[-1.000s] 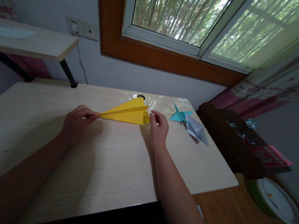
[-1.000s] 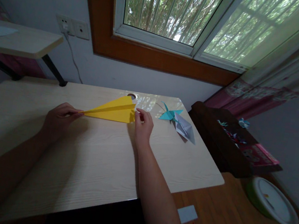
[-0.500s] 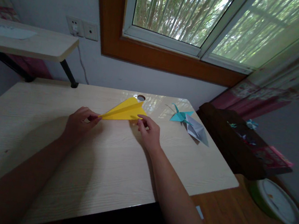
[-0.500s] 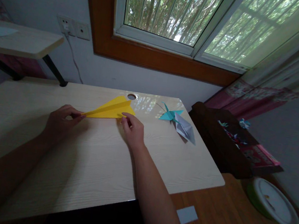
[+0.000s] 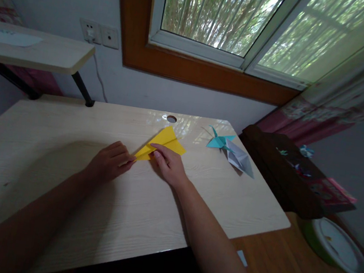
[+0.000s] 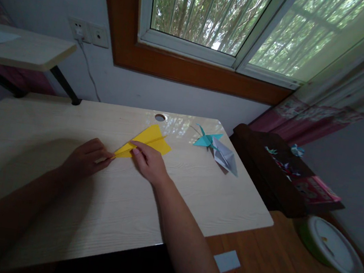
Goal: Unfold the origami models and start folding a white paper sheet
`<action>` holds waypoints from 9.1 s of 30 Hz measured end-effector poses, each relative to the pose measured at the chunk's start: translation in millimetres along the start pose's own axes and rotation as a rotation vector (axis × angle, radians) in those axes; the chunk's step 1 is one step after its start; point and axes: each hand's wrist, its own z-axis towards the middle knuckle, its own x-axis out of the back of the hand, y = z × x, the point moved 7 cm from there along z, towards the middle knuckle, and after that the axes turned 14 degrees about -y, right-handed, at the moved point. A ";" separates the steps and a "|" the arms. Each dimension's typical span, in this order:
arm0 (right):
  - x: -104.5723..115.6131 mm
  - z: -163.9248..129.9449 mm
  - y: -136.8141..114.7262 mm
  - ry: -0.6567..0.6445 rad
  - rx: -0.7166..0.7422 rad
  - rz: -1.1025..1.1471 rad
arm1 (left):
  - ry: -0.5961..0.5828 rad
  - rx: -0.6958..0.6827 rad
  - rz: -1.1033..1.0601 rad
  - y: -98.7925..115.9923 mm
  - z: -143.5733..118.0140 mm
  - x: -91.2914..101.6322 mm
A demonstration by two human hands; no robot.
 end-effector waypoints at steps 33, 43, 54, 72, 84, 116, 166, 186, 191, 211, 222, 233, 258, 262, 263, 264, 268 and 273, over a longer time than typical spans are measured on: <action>-0.2 2.5 -7.4 0.080 0.044 -0.292 | -0.051 0.152 -0.157 -7.9 1.8 -5.3; 6.4 2.2 10.9 0.080 -0.047 -0.309 | 0.258 0.312 0.174 -32.1 -14.4 23.9; 3.0 1.0 18.9 -0.020 -0.033 -0.172 | -0.054 0.589 -0.212 -87.6 -23.5 -12.6; 24.6 -3.0 21.2 -0.100 -0.084 -0.335 | 0.033 0.801 -0.669 -99.4 -39.1 -13.4; 19.5 4.2 -13.2 -0.191 -0.067 -0.606 | 0.011 0.378 -0.397 -76.3 -16.8 -8.0; 176.3 -136.5 103.9 -0.052 -0.881 -0.784 | -0.050 0.425 -0.284 -75.8 -16.3 -11.9; -51.8 -10.8 -12.7 -0.524 0.151 -0.610 | -0.650 0.327 0.174 -4.4 -45.4 -41.8; -54.5 -11.5 -9.7 -0.523 0.153 -0.638 | -0.638 0.327 0.189 -2.9 -45.1 -41.7; -54.3 -11.1 -10.7 -0.526 0.153 -0.639 | -0.631 0.332 0.194 -2.2 -45.2 -40.4; -56.5 -12.1 -8.0 -0.529 0.157 -0.632 | -0.651 0.344 0.162 1.3 -42.1 -33.3; -58.2 -11.6 -3.5 -0.521 0.166 -0.644 | -0.653 0.332 0.188 -0.2 -44.6 -35.9; -58.1 -11.2 -3.6 -0.528 0.156 -0.641 | -0.653 0.326 0.180 -1.0 -43.6 -38.0; -56.2 -10.8 -9.3 -0.527 0.141 -0.631 | -0.625 0.330 0.174 -2.7 -45.2 -40.0; -46.2 -10.1 -13.8 -0.437 0.155 -0.552 | -0.610 0.332 0.145 -2.8 -44.6 -36.2; -38.9 -10.3 -14.3 -0.390 0.152 -0.527 | -0.602 0.335 0.132 -3.4 -44.7 -35.0; -29.2 -10.9 -13.7 -0.330 0.142 -0.506 | -0.592 0.339 0.118 -4.3 -44.9 -33.8; 29.4 -25.7 4.1 -0.030 -0.002 -0.518 | -0.531 0.359 0.059 -8.7 -46.4 -30.3; 100.9 -73.2 37.9 0.217 -0.269 -0.643 | -0.443 0.375 0.012 -11.6 -46.4 -28.3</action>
